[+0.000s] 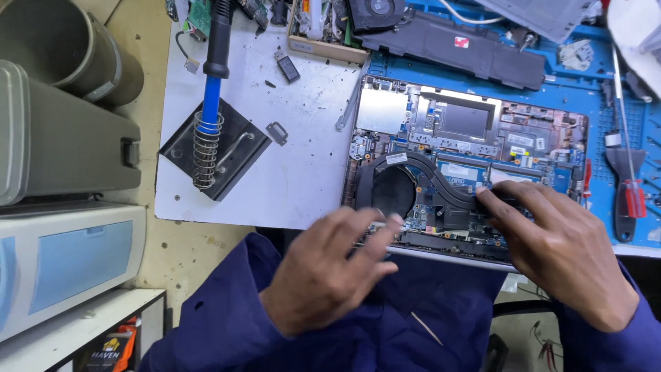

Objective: The person installs a cooling fan into a laptop by positioning it over the motherboard, securing it with a screwdriver, and connecting the battery.

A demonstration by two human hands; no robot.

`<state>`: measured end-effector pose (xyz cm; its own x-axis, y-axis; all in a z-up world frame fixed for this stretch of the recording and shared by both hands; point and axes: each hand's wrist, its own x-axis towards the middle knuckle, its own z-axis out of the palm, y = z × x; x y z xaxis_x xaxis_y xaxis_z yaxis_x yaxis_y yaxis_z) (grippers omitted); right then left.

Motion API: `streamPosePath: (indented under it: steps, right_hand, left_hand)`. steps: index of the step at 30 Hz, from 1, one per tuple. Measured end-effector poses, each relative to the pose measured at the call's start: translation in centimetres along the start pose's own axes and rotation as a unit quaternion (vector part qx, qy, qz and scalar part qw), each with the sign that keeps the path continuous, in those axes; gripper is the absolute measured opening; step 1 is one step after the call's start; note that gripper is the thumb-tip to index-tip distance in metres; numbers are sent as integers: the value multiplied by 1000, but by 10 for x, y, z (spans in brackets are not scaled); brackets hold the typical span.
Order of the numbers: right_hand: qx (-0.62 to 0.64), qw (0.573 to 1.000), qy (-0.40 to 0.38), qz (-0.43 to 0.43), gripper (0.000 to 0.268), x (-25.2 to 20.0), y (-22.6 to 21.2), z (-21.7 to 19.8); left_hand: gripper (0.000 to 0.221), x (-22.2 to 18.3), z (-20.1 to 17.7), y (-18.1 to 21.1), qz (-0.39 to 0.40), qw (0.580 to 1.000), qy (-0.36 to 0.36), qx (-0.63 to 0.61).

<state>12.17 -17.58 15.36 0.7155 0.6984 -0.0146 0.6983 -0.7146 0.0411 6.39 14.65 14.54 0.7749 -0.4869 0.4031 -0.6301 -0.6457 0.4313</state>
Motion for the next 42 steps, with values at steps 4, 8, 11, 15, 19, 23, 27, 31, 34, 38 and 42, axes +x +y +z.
streamPosePath:
  steps: [4, 8, 11, 15, 19, 23, 27, 31, 34, 38, 42]
  right_hand:
    - [-9, 1000, -19, 5, 51, -4, 0, 12]
    - [-48, 998, -29, 5, 49, -6, -2, 16]
    - [-18, 1000, 7, -14, 43, 3, -6, 7]
    - [64, 995, 78, -7, 37, -2, -8, 8]
    - [62, 996, 66, -9, 36, 5, -12, -1]
    - [61, 995, 74, -19, 31, 5, -12, 4]
    - [14, 1000, 17, -13, 39, 2, -10, 10]
    - [19, 999, 34, -14, 35, 3, -10, 13]
    - [24, 999, 34, -16, 37, 2, -9, 15]
    - [43, 998, 47, -18, 34, 6, -10, 11]
    - [35, 998, 40, -31, 35, 7, -9, 9]
  left_hand:
    - [68, -9, 7, -28, -91, 996, 9, 21]
    - [87, -11, 20, -42, -130, 991, -13, -29]
    - [84, -11, 22, -43, -140, 989, -22, -47]
    - [77, -12, 25, -47, -135, 990, -11, -46]
    - [64, -7, 20, -46, -132, 990, -19, -49]
    - [47, -3, 16, -44, -114, 993, -21, -37]
    - [33, 2, 17, -45, -84, 996, -3, -13]
    - [29, 5, 17, -45, -70, 998, -4, -7]
    - [28, 5, 18, -44, -72, 997, -1, 4]
    - [26, 6, 17, -43, -68, 997, 4, 23]
    - [27, 5, 18, -43, -68, 997, 4, 28]
